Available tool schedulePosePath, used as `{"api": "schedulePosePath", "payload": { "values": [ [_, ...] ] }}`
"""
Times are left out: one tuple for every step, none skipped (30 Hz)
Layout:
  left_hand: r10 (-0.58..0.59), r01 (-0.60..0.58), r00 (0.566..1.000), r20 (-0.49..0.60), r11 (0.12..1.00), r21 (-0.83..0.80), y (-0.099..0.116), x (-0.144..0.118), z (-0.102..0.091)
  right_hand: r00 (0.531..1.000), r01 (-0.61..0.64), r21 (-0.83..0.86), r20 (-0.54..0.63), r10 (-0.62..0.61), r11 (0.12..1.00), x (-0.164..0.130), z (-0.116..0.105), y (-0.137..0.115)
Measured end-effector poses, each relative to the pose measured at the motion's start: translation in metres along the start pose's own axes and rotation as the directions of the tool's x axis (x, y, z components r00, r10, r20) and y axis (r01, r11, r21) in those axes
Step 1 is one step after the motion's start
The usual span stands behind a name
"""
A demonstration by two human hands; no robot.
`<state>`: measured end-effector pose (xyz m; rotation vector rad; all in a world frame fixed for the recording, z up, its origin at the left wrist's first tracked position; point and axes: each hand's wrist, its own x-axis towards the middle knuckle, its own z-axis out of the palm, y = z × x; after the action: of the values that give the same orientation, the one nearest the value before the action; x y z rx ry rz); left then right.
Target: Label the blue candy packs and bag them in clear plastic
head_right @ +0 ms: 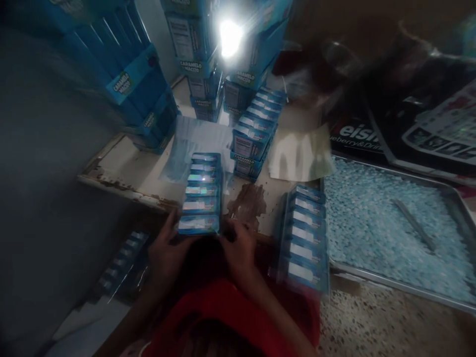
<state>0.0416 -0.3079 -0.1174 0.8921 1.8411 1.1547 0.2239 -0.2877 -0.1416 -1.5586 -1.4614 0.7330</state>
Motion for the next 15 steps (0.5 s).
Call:
{"api": "schedulePosePath", "payload": {
  "values": [
    [-0.010,0.010,1.000,-0.012,1.000,0.004,-0.003,-0.002,0.001,1.000,-0.007,0.000,0.003,0.007,1.000,0.000,-0.001,0.001],
    [-0.005,0.005,1.000,-0.024,1.000,-0.009,-0.006,-0.003,0.003,1.000,-0.002,0.009,0.013,0.002,1.000,0.001,-0.003,0.000],
    [0.005,-0.006,0.999,-0.036,0.999,-0.034,-0.009,-0.004,0.004,0.999,0.015,0.028,0.030,-0.015,0.999,0.001,-0.004,-0.002],
    [0.010,-0.012,0.999,-0.038,0.998,-0.059,-0.012,-0.005,0.005,0.998,0.033,0.056,0.053,-0.036,0.998,0.002,-0.006,-0.005],
    [0.009,-0.011,1.000,-0.024,0.997,-0.078,-0.015,-0.004,0.005,0.996,0.049,0.086,0.070,-0.055,0.995,0.003,-0.008,-0.008],
    [0.004,-0.003,1.000,0.005,0.996,-0.089,-0.016,-0.003,0.004,0.995,0.068,0.109,0.064,-0.075,0.992,0.004,-0.011,-0.012],
    [-0.001,0.005,0.999,0.043,0.996,-0.092,-0.016,-0.001,0.003,0.994,0.098,0.112,0.046,-0.104,0.989,0.006,-0.013,-0.016],
    [0.000,0.007,0.997,0.081,0.996,-0.084,-0.016,0.002,0.001,0.988,0.150,0.086,0.028,-0.153,0.985,0.007,-0.016,-0.018],
    [0.014,-0.007,0.993,0.116,0.998,-0.064,-0.015,0.005,-0.002,0.975,0.220,0.034,0.023,-0.221,0.975,0.008,-0.019,-0.020],
    [0.039,-0.035,0.990,0.134,0.999,-0.029,-0.014,0.008,-0.005,0.952,0.304,-0.028,0.041,-0.302,0.952,0.008,-0.022,-0.020],
    [0.065,-0.069,0.988,0.141,0.997,0.017,-0.012,0.010,-0.008,0.920,0.390,-0.083,0.078,-0.384,0.917,0.008,-0.025,-0.019],
    [0.085,-0.095,0.986,0.143,0.993,0.064,-0.011,0.012,-0.010,0.884,0.464,-0.127,0.118,-0.452,0.876,0.008,-0.029,-0.017],
    [0.093,-0.108,0.984,0.149,0.989,0.100,-0.010,0.012,-0.012,0.858,0.513,-0.169,0.137,-0.495,0.842,0.008,-0.032,-0.015],
    [0.089,-0.108,0.984,0.154,0.987,0.120,-0.009,0.011,-0.012,0.852,0.523,-0.218,0.126,-0.507,0.824,0.008,-0.034,-0.013],
    [0.075,-0.095,0.985,0.153,0.987,0.128,-0.009,0.010,-0.011,0.869,0.491,-0.276,0.095,-0.485,0.826,0.008,-0.035,-0.011]
  ]
}}
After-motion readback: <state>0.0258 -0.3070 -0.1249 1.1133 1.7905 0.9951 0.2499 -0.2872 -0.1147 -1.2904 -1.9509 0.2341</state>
